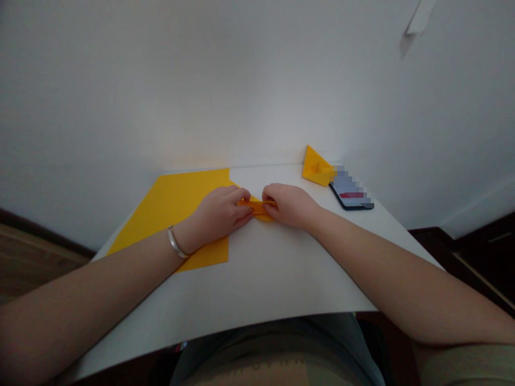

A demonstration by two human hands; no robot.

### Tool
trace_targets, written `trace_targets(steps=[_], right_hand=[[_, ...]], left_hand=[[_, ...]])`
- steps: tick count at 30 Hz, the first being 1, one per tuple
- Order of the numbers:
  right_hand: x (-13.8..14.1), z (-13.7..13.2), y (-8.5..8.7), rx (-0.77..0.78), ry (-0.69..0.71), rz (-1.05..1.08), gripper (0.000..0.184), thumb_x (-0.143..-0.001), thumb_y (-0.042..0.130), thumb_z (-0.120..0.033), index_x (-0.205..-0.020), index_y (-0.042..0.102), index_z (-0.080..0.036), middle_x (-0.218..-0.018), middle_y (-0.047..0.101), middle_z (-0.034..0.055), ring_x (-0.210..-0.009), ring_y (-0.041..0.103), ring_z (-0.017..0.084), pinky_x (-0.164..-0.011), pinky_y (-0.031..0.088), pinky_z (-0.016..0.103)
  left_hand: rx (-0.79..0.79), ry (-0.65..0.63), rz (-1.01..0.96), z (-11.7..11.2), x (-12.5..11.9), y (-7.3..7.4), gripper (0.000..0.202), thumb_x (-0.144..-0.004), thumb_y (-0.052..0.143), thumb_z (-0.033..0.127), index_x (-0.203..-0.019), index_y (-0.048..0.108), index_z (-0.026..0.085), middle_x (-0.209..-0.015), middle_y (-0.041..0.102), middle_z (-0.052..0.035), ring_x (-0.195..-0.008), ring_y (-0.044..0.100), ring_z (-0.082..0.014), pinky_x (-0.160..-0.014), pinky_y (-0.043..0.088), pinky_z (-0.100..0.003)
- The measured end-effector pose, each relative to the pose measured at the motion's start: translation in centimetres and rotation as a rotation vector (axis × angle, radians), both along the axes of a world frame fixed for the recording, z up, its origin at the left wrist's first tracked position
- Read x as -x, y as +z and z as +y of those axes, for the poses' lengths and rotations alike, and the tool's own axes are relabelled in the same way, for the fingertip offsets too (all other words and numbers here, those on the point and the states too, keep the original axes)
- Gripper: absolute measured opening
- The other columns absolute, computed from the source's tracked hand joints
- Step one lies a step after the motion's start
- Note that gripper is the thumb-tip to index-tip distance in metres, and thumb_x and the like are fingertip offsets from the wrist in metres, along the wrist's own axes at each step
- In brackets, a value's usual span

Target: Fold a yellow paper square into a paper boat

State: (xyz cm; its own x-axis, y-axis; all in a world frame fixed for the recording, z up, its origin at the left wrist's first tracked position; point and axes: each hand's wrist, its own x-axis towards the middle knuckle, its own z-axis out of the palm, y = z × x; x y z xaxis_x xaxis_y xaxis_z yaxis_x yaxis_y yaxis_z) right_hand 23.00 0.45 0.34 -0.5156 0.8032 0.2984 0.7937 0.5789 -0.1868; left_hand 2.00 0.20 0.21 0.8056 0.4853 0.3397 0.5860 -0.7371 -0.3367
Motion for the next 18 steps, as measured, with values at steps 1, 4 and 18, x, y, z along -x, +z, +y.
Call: trace_targets(steps=[1,4,18], right_hand=[[0.0,0.0,0.0,0.006,-0.012,0.004,0.009,-0.079,0.053,-0.024,-0.081,0.059,-0.019,-0.077,0.063,0.0032,-0.065,0.05,0.014,-0.058,0.033,0.025],[0.0,0.0,0.1,0.029,-0.039,0.037,0.008,-0.08,0.052,-0.023,-0.084,0.059,-0.019,-0.077,0.064,0.0026,-0.065,0.051,0.014,-0.059,0.034,0.025],[-1.7,-0.2,1.4,-0.036,0.328,-0.236,0.028,-0.082,0.058,-0.046,-0.092,0.065,-0.021,-0.119,0.062,0.0045,-0.081,0.062,0.015,-0.065,0.039,0.027]], left_hand=[[-0.016,-0.01,0.009,0.0,0.0,0.0,0.031,-0.091,0.05,0.032,-0.07,0.066,0.016,-0.086,0.06,-0.0078,-0.077,0.054,-0.0179,-0.063,0.042,-0.03],[-0.018,-0.023,0.023,0.1,0.0,-0.2,0.03,-0.091,0.05,0.03,-0.069,0.065,0.016,-0.077,0.057,-0.0064,-0.07,0.053,-0.017,-0.056,0.037,-0.029],[0.081,0.033,0.0,0.2,0.6,-0.7,0.024,-0.09,0.049,0.029,-0.078,0.066,0.017,-0.082,0.065,-0.0042,-0.072,0.06,-0.0172,-0.053,0.039,-0.026]])
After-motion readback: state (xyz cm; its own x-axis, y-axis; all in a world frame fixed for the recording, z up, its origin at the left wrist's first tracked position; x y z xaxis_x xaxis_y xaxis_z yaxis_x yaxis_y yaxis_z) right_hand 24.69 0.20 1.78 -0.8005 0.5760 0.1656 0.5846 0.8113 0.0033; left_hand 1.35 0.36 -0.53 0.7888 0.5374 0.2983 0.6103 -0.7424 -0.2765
